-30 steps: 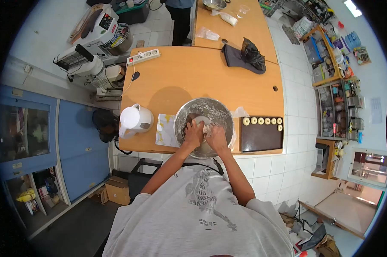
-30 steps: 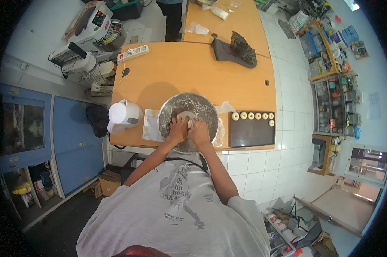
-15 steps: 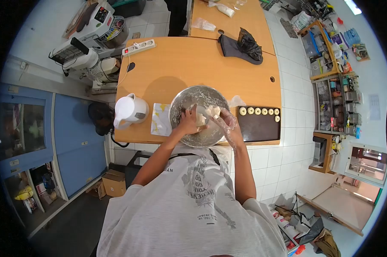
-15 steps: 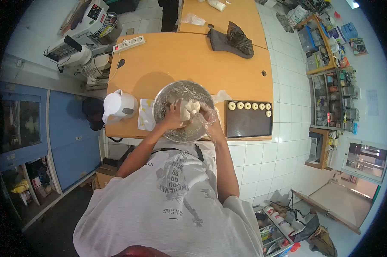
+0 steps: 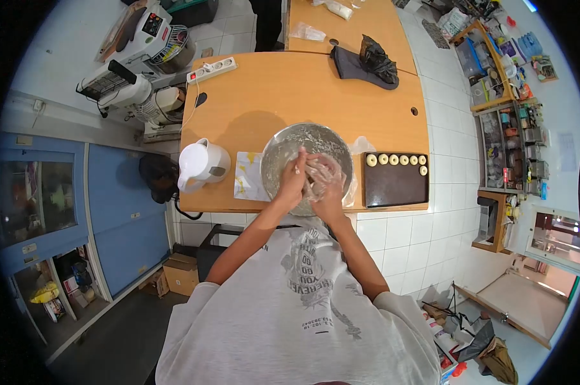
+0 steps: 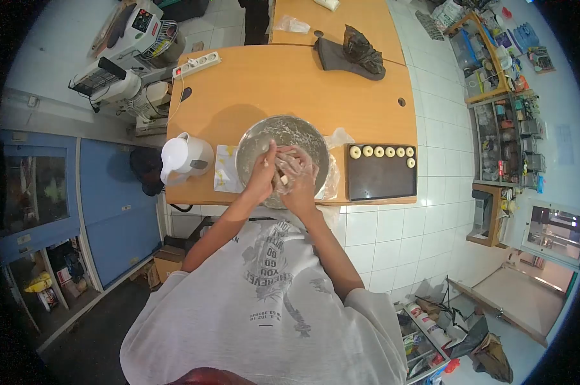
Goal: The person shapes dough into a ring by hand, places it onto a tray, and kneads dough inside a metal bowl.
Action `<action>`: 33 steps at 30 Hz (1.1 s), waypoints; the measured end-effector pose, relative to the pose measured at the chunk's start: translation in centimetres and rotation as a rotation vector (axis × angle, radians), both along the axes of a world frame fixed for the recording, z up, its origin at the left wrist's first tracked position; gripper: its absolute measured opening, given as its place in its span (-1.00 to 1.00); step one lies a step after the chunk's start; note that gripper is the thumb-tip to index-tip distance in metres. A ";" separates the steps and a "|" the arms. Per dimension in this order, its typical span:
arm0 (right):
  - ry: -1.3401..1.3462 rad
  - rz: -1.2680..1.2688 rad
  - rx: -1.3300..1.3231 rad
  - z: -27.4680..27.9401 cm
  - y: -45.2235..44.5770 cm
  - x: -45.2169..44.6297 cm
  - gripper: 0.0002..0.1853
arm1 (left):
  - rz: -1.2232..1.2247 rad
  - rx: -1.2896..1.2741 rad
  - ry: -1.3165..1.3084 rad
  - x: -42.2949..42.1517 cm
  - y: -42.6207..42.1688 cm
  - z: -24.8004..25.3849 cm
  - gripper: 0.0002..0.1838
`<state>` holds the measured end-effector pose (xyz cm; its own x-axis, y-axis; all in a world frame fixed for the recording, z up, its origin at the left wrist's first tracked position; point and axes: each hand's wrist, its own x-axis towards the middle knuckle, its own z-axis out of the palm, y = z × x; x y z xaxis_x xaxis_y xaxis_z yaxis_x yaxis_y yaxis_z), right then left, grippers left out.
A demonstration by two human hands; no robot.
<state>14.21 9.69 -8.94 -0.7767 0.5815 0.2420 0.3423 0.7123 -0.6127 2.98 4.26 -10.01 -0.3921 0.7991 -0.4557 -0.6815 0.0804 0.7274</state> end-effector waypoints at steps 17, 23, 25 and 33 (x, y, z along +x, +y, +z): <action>-0.049 0.065 -0.171 -7.1 4.6 1.5 -0.55 | 0.020 -0.203 0.573 -5.5 -2.3 -6.7 -0.69; -0.173 0.041 -0.577 -11.7 6.2 0.2 -0.61 | -0.431 -0.223 1.227 -4.0 -2.1 -11.5 -0.21; -0.210 0.049 -0.479 -11.1 5.9 0.0 -0.64 | -0.427 -0.226 1.223 -3.6 -2.1 -10.4 -0.22; -0.183 0.054 -0.174 -10.7 4.9 -0.2 -0.69 | -0.428 -0.248 1.204 -2.8 -2.0 -10.2 -0.24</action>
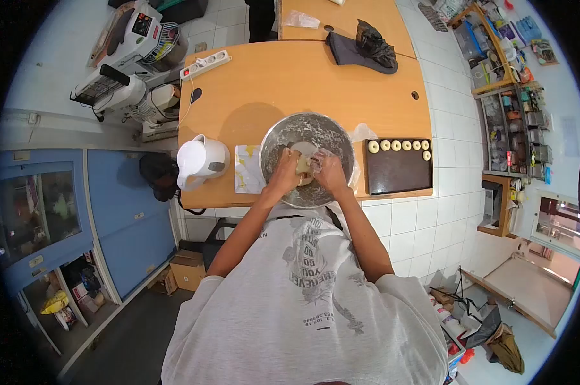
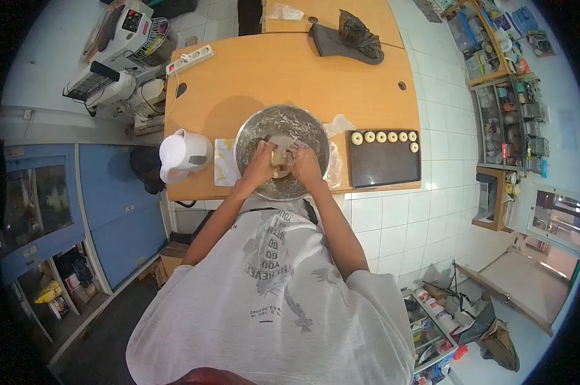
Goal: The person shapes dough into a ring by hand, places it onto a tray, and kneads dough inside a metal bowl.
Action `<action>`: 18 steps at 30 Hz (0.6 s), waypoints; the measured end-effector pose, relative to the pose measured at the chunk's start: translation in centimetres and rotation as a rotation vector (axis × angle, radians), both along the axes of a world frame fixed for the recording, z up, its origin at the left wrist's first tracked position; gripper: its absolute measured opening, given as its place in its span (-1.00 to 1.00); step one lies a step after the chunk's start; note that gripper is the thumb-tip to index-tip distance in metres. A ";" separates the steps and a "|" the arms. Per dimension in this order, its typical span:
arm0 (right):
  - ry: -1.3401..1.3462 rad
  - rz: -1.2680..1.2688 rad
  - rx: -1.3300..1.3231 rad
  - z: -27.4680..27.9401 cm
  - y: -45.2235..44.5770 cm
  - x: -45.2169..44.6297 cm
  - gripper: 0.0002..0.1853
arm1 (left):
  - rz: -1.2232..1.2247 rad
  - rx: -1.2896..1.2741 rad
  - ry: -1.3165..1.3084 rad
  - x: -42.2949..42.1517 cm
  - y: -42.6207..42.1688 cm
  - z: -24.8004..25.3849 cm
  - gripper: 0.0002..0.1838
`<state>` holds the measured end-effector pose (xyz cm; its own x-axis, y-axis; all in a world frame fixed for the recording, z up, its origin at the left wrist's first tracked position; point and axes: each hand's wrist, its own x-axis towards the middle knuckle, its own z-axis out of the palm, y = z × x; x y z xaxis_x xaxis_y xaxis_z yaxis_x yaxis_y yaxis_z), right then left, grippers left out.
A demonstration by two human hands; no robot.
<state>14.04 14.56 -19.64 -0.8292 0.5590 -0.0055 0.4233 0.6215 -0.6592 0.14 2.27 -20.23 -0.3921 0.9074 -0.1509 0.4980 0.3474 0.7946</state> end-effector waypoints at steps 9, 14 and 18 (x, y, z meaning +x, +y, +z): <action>0.095 -0.086 0.052 -0.3 -1.4 0.3 -0.80 | 0.024 0.012 0.035 0.1 -0.1 -1.6 -0.40; 0.120 -0.094 0.027 2.6 -2.2 0.9 -0.81 | 0.038 0.018 0.043 0.2 -0.4 -1.7 -0.41; 0.159 -0.149 0.006 4.4 -2.9 0.8 -0.87 | 0.062 0.112 0.058 0.2 -0.4 -2.0 -0.47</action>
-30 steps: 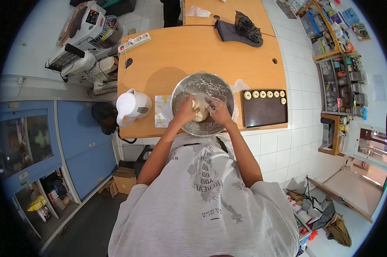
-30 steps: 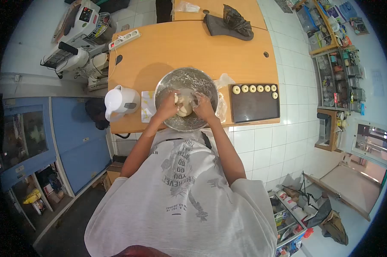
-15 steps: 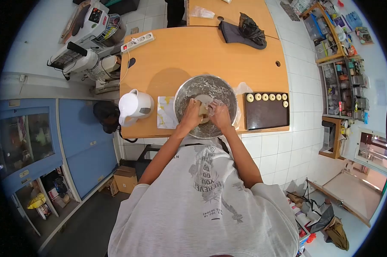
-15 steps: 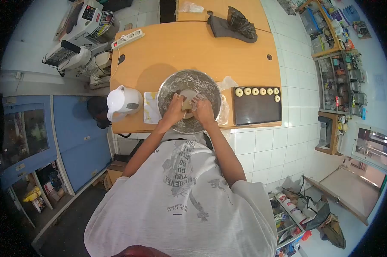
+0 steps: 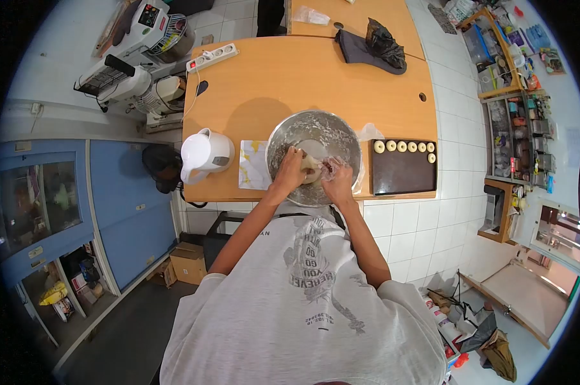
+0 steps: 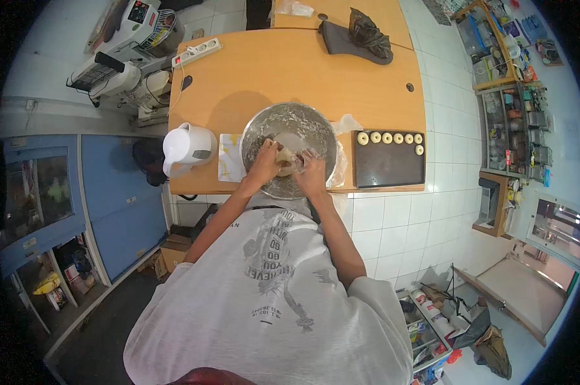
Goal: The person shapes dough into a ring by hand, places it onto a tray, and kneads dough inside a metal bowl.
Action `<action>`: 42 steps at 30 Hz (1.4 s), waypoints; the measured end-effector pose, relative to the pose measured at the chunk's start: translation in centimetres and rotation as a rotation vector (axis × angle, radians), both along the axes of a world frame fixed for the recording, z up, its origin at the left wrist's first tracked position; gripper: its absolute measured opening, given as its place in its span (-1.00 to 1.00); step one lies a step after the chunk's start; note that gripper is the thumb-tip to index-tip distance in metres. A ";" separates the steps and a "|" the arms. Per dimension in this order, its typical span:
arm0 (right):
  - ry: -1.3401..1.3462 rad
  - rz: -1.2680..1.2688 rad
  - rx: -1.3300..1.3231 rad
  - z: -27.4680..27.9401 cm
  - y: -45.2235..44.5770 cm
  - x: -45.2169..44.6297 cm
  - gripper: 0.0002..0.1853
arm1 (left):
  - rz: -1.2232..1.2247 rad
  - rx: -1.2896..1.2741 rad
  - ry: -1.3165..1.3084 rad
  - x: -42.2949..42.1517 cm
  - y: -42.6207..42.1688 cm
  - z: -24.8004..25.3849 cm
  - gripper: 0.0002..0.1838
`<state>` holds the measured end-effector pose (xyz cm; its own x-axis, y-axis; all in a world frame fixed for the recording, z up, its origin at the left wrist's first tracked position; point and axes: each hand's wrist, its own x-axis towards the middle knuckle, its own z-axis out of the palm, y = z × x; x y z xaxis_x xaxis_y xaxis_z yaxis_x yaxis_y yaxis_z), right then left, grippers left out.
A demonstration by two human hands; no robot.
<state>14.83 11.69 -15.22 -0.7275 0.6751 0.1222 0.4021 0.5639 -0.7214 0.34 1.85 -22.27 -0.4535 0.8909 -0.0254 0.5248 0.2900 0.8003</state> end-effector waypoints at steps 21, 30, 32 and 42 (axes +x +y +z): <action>0.304 0.113 -0.138 12.2 0.6 -1.6 -0.71 | 0.077 0.313 -0.846 -1.4 -1.5 12.7 -0.39; 0.243 0.121 -0.103 11.1 -0.7 -1.2 -0.67 | 0.198 0.556 -0.775 -0.9 -0.7 13.6 -0.68; 0.238 0.113 -0.108 10.9 -1.0 -1.5 -0.67 | 0.253 0.491 -0.830 -0.4 -0.5 14.5 -0.71; 0.334 0.055 -0.026 9.1 -3.9 -3.3 -0.56 | 0.264 0.548 -1.193 0.0 2.0 16.4 -0.27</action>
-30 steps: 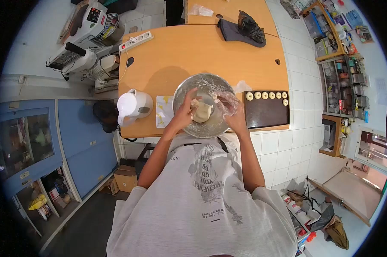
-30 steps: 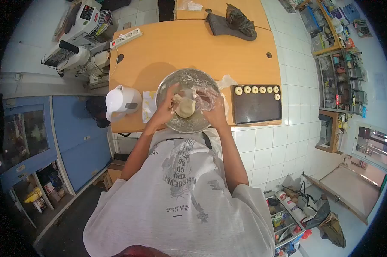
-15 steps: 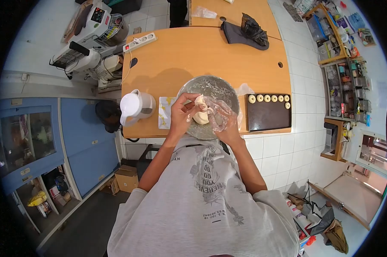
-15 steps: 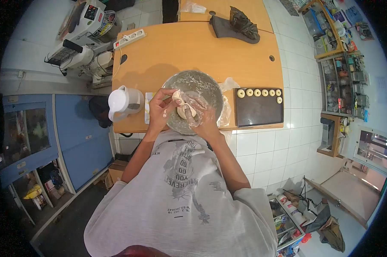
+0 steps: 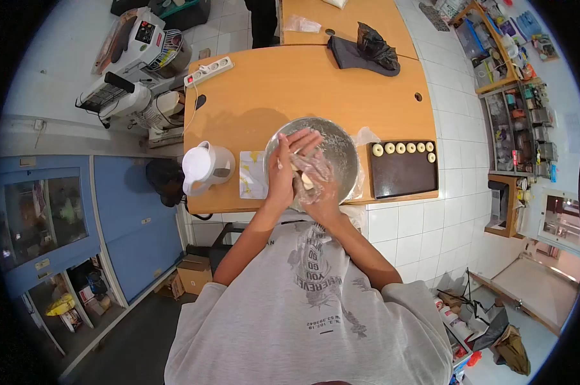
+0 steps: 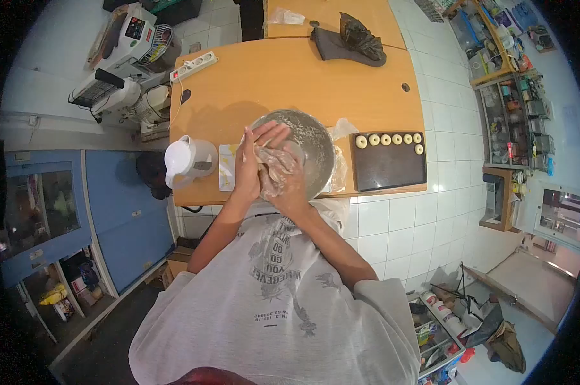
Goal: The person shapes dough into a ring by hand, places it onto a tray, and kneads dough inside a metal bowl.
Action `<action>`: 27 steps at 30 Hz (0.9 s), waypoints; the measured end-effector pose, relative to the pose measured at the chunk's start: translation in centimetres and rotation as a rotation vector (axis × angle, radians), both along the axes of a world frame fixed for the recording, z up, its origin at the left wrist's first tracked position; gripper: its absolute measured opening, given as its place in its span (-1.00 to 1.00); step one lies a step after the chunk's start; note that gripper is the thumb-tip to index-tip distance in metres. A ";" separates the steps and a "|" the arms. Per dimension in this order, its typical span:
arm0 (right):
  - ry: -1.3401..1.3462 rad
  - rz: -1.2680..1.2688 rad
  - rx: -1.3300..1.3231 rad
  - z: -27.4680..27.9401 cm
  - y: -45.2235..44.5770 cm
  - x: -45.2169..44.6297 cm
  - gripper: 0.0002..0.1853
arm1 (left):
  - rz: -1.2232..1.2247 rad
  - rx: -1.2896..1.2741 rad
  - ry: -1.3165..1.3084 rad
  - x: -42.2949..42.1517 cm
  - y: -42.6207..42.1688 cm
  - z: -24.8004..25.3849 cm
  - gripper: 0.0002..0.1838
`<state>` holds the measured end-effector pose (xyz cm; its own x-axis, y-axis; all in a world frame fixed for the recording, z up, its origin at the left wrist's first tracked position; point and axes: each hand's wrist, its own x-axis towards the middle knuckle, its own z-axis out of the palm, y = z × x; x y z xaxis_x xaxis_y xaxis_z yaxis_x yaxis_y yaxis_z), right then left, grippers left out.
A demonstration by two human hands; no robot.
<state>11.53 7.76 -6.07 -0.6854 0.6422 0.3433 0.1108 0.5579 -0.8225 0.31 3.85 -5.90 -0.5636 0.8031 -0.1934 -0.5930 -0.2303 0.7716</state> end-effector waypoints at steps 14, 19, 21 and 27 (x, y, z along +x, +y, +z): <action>-0.096 0.012 0.199 4.1 2.0 0.8 -0.62 | 0.026 0.084 -0.271 -0.9 0.4 0.6 -0.46; 0.002 -0.078 0.191 4.2 2.7 1.3 -0.61 | 0.068 0.059 -0.257 -1.2 -0.1 0.7 -0.43; 0.078 0.050 -0.034 4.5 2.4 1.1 -0.59 | 0.090 0.001 -0.292 -1.3 0.1 1.5 -0.36; -0.075 0.249 0.153 1.9 0.3 0.1 -0.46 | 0.058 0.113 -0.353 -1.2 0.6 0.6 -0.34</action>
